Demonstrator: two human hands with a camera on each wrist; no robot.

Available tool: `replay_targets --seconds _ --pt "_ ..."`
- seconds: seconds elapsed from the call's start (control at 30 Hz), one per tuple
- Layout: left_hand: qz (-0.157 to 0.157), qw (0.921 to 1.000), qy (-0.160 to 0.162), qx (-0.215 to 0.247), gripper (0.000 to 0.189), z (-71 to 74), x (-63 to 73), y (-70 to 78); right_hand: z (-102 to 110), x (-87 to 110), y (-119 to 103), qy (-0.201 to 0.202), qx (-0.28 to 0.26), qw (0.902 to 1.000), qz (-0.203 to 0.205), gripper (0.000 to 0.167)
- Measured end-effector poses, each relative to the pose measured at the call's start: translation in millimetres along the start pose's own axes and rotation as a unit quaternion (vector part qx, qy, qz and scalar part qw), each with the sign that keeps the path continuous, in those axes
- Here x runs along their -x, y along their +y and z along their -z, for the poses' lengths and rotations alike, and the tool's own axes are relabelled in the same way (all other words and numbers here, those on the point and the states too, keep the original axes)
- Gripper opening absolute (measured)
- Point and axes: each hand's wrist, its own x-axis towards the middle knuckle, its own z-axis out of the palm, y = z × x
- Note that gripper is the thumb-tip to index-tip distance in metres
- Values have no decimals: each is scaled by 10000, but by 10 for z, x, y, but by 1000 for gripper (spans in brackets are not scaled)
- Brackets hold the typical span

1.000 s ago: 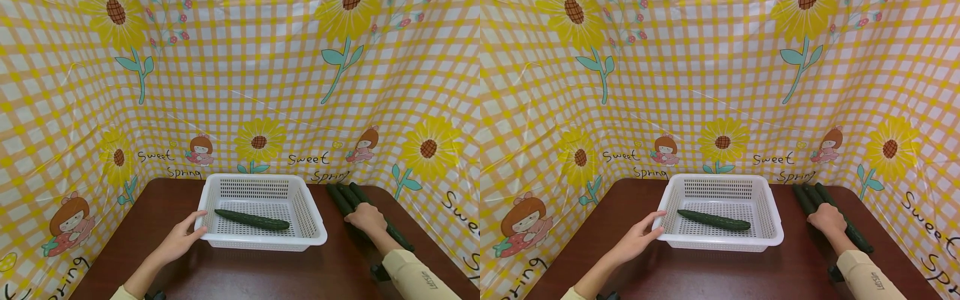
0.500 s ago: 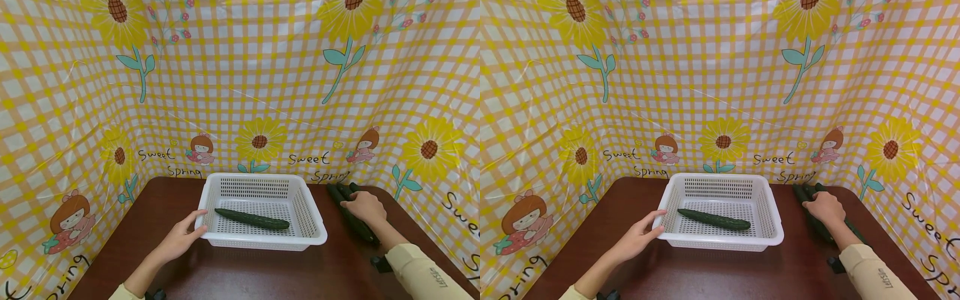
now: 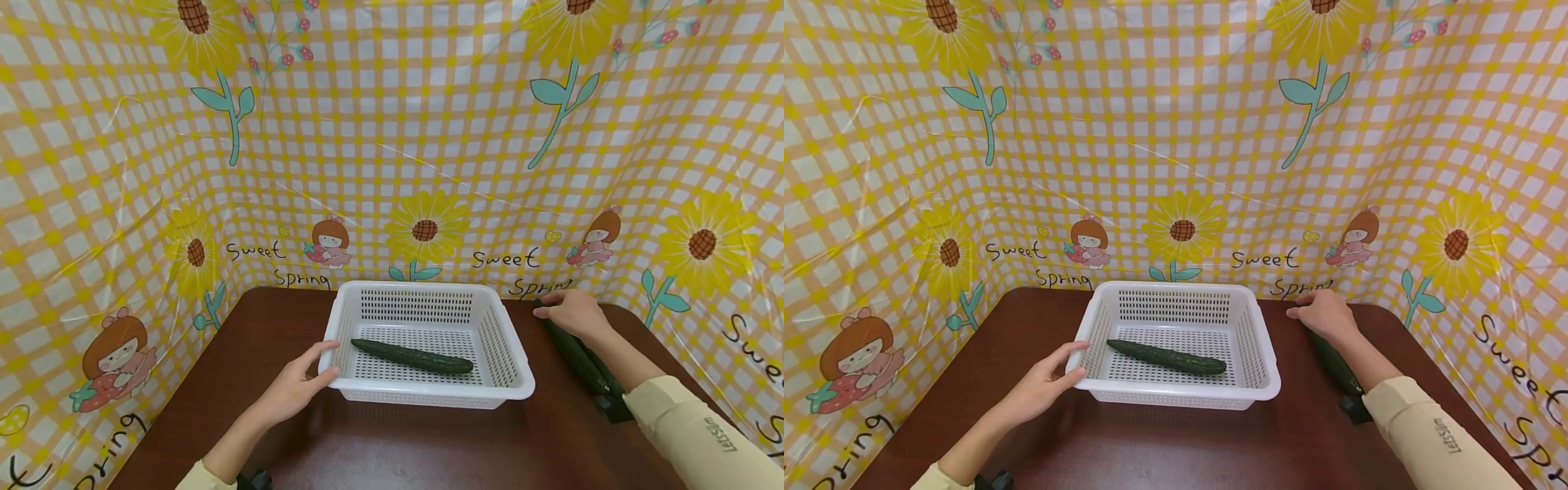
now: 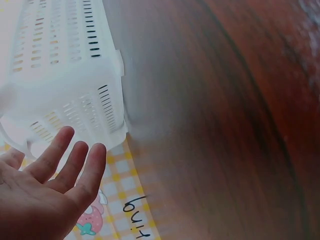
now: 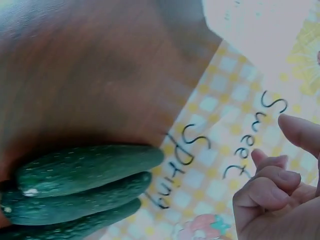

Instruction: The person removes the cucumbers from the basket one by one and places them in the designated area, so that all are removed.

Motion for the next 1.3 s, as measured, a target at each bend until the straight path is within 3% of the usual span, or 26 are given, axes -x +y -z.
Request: replay_targets --seconds 0.3,0.53,0.9,1.3 --pt "-17 9999 89 -119 52 9 -23 -3 44 -122 -351 -515 -526 9970 232 56" --pt "-7 9997 164 -155 54 12 -33 18 72 -223 -521 -1402 -1386 9799 301 61" --pt "21 9996 237 -125 53 7 -32 -3 27 -368 -884 -2343 -1074 9636 707 53" --pt "67 9994 293 -192 50 7 -27 15 -144 -506 -1129 -2881 -1087 9482 776 42"
